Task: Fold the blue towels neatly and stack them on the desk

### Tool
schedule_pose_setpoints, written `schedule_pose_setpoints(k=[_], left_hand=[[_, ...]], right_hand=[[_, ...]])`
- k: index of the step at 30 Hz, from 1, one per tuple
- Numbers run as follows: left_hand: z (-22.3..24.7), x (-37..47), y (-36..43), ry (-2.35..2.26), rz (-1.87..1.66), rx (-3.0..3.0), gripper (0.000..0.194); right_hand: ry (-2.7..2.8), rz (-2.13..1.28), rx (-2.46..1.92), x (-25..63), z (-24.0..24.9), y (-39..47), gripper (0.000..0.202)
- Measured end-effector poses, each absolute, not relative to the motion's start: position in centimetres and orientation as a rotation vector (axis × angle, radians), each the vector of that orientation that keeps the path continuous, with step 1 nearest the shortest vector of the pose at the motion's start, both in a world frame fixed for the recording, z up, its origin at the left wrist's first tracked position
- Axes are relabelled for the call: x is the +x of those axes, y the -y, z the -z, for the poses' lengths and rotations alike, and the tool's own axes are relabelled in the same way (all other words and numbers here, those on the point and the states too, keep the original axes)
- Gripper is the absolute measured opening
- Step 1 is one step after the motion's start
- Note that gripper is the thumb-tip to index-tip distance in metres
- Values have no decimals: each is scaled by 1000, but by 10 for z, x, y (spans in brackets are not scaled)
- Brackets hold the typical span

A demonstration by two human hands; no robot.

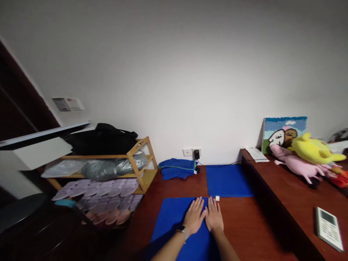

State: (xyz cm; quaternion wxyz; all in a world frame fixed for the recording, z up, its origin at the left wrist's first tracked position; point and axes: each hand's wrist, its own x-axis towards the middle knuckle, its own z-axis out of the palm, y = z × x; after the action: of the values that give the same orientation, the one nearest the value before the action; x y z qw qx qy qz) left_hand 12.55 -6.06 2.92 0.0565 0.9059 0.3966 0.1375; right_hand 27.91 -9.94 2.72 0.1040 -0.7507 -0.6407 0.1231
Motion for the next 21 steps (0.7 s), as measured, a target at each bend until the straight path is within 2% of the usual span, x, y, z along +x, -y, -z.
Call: schedule_pose_setpoints(k=[3,6,16,21], left_hand=[[-13,152,56,-1188,-399,2704,63],[-9,142,48,-1182,-377,2707,64],[-25,-14,3,-1723,-252,2539,75],[-20,-42,-1,-1789,-316,2522,78]], right_hand=[[1970,-331,-2190,281,-18,97,64],[1931,-321,-2208,282,-17,95,65],[1843,-341,-2248,280,-30,99,70],[1847,-338,-2260,279,-31,99,69]])
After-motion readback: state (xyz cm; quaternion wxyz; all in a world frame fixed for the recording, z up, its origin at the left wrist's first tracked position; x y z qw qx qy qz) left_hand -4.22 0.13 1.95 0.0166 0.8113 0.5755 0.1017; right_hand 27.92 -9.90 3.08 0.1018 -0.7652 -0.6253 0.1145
